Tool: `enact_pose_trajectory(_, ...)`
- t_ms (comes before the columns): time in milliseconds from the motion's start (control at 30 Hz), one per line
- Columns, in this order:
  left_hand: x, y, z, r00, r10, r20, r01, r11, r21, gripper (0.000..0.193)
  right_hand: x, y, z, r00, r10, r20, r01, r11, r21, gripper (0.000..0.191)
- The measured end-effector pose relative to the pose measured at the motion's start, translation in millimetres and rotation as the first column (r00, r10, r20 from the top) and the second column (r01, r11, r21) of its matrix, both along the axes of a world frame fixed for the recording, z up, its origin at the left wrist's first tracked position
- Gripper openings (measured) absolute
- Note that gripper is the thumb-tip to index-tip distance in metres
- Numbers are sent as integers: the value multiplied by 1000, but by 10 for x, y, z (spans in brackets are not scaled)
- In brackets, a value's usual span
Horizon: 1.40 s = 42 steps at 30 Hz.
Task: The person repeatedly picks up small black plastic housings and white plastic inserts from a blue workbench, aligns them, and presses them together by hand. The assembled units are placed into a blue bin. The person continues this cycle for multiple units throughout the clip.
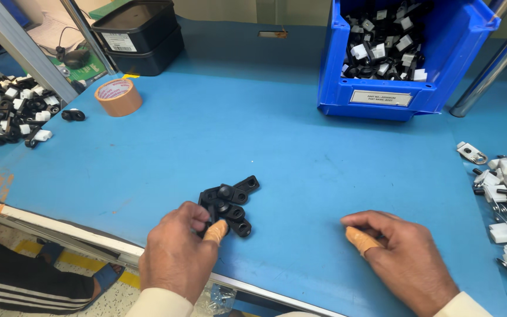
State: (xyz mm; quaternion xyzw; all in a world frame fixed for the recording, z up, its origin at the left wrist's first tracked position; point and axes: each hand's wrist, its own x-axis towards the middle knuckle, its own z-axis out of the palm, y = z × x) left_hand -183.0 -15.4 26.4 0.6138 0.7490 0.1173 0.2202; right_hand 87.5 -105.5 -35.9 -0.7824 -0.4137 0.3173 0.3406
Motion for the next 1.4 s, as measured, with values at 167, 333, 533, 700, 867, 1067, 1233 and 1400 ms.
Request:
enact_pose_trajectory(167,85,118,25,969,56,242,-73,995,65,19,-64,57,135,999,21,25,-20,1000,-11,26)
enact_pose_trajectory(333,206,357,-56,933,-70,354,-17,971,237,27,-29,25,167,1000,9,6,-9,998,-63,26)
enact_pose_trajectory(533,379,459,-6,868,-225,443,56,930,363,25,265,-318,43,972,-57,227,43,997,64,28)
enact_pose_trajectory(700,788,315,48,762,-161,627,162,985,57,20,1227,-750,-31,777,-310,548,304,947,105,39)
enact_pose_trajectory(867,1133,-20,-111,761,-348,547,396,918,32,18,1821,-827,-144,632,-112,767,296,949,-105,46)
enact_pose_trajectory(1067,1291,-151,-259,715,-447,537,522,853,14,23,1780,-667,-77,555,124,822,217,933,-287,39)
enact_pose_trajectory(1233,1293,-178,-333,704,-463,538,563,826,-26,19,2016,-701,-121,494,80,866,97,985,-146,49)
enact_pose_trajectory(1400,1291,-190,-373,698,-492,521,560,828,31,20,2112,-734,-256,393,65,917,-74,996,-39,44)
